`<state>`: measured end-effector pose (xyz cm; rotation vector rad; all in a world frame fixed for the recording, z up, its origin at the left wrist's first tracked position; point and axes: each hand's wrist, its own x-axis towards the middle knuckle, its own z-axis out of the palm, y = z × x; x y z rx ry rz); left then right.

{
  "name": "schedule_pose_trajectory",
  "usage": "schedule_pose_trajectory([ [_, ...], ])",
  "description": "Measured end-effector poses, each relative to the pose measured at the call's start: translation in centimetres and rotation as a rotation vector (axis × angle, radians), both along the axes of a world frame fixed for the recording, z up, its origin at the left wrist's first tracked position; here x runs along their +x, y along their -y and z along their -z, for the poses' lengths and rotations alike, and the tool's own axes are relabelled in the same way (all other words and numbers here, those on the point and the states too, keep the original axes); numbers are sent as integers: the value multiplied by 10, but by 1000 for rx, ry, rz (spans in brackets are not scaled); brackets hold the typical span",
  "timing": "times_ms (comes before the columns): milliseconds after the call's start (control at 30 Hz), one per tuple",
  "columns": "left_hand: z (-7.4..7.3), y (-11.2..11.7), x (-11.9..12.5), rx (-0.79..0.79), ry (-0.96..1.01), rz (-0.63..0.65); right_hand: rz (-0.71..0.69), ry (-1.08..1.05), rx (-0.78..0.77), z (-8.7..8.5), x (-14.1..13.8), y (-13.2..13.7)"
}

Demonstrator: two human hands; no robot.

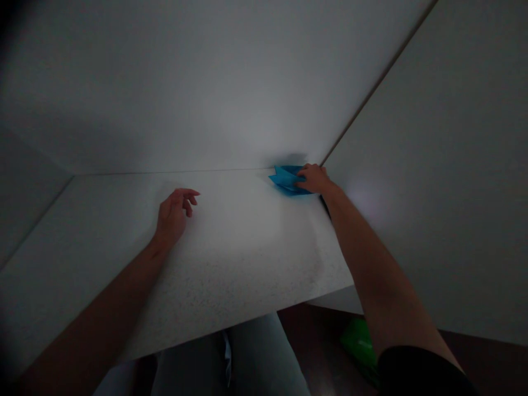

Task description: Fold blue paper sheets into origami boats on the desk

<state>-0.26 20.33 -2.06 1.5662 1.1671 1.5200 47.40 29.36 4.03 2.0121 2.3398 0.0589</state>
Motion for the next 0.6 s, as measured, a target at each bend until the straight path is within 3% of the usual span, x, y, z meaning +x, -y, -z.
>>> schedule_pose_trajectory([
  [333, -2, 0, 1, -11, -7, 10, 3, -63, 83, 0, 7, 8],
  [600, -5, 2, 3, -17, -16, 14, 41, 0, 64, 20, 11, -5],
])
